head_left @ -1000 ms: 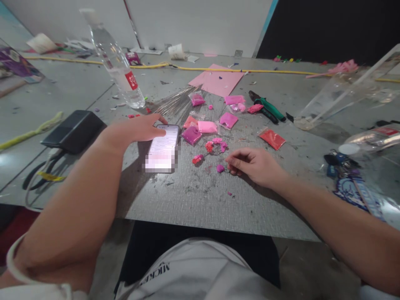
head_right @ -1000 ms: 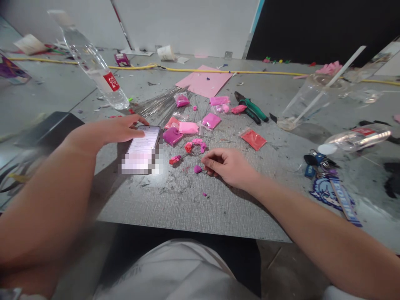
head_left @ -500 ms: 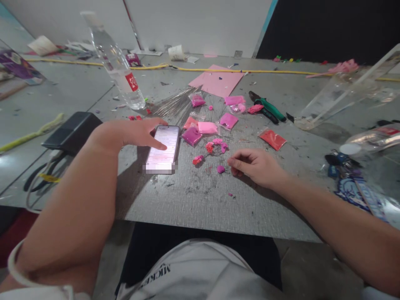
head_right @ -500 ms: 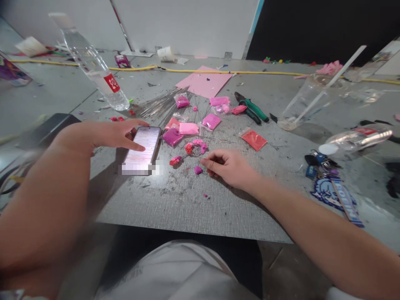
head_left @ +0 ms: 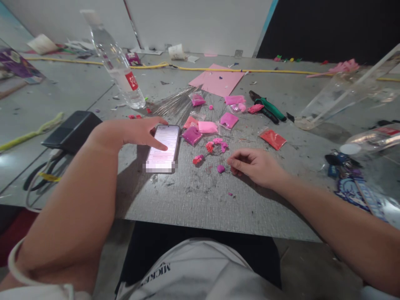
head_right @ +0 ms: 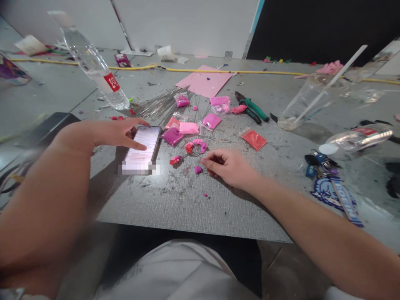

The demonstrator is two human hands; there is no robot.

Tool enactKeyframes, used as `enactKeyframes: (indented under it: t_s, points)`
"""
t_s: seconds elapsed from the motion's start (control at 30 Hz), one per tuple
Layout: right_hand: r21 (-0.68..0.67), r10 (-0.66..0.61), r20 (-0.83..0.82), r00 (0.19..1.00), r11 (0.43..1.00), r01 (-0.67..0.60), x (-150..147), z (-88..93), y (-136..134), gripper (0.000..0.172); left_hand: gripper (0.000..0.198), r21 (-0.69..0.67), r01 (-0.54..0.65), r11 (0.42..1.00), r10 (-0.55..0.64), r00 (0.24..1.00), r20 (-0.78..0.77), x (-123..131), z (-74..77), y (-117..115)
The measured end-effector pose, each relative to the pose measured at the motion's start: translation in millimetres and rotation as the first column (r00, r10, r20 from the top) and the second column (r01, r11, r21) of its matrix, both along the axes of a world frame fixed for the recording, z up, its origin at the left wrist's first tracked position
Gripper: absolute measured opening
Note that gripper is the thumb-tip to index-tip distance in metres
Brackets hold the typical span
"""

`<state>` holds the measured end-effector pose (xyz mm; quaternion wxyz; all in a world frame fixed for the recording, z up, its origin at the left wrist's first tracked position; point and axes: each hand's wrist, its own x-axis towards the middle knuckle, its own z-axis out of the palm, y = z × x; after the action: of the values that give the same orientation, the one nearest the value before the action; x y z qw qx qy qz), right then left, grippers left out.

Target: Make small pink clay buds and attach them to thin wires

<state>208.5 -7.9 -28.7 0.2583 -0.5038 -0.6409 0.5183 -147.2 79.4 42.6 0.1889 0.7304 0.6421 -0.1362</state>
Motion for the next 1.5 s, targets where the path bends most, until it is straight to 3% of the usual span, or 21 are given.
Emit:
enactKeyframes:
  t_s: [0.07,0.13,0.3,0.47,0.97,1.3,1.5]
  points:
    - [0.002,0.006,0.001,1.000,1.000,-0.006,0,-1.0,0,0.032,0.108,-0.054,-0.008,0.999,0.011,0.999,0.041,-4,0.3,-1]
    - [0.004,0.010,0.005,1.000,1.000,-0.010,1,-1.9,1,0.034,0.105,-0.059,-0.021,0.998,0.026,0.997,0.072,-7,-1.5,1]
    - [0.009,0.015,0.016,1.000,1.000,-0.015,0,-1.4,1,0.039,0.070,0.031,-0.091,0.995,0.089,0.994,0.059,-7,-7.5,9]
    - [0.013,0.010,0.028,1.000,1.000,-0.010,0,1.5,0,0.038,0.093,0.021,-0.034,0.999,0.033,0.999,0.039,-10,-11.2,12]
    - [0.026,0.025,0.016,1.000,0.999,-0.026,-1,1.4,1,0.035,0.088,0.021,-0.069,0.997,0.069,0.998,-0.003,-4,-4.9,7]
    - [0.041,0.036,0.034,0.999,0.998,-0.038,-1,0.9,1,0.033,0.087,0.014,-0.061,0.998,0.061,0.998,-0.017,-6,-8.5,11]
    - [0.025,0.033,0.042,0.999,0.999,-0.034,1,-0.5,0,0.036,0.087,0.030,-0.111,0.993,0.112,0.994,-0.022,3,1.8,1]
